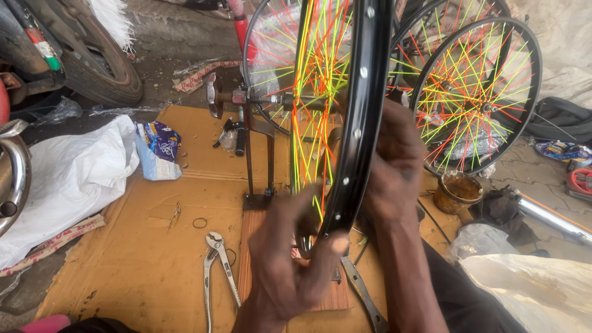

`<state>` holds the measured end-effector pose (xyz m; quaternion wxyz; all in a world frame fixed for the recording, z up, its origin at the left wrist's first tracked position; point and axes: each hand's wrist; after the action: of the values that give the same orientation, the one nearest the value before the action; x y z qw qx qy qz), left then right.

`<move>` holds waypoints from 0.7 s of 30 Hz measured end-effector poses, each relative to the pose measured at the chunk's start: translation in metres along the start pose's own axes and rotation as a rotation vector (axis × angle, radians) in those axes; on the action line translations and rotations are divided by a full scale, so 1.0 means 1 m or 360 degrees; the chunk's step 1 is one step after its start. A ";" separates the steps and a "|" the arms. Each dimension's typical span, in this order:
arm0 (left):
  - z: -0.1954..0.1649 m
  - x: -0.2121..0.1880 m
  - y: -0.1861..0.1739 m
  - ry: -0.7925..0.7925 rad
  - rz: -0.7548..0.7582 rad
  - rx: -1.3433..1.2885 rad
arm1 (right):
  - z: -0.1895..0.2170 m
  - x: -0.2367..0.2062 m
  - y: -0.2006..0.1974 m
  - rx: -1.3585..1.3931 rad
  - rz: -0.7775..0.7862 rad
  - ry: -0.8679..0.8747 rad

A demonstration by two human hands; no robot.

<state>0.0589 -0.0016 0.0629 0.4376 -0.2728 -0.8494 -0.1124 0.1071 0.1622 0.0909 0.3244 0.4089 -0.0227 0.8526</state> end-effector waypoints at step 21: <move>0.013 -0.014 0.005 -0.0077 0.0252 0.0059 | 0.010 0.030 0.038 -0.1426 -0.0455 -0.0762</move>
<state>0.0593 0.0025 0.0437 0.4294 -0.3337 -0.8374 -0.0549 0.0788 0.1454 0.1272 0.5664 0.4123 -0.4024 0.5892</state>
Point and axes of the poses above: each hand's wrist, its own x-axis towards the middle knuckle, its own y-axis out of the palm, z = x × y, and after that the axes turned 1 degree about -x, right-handed
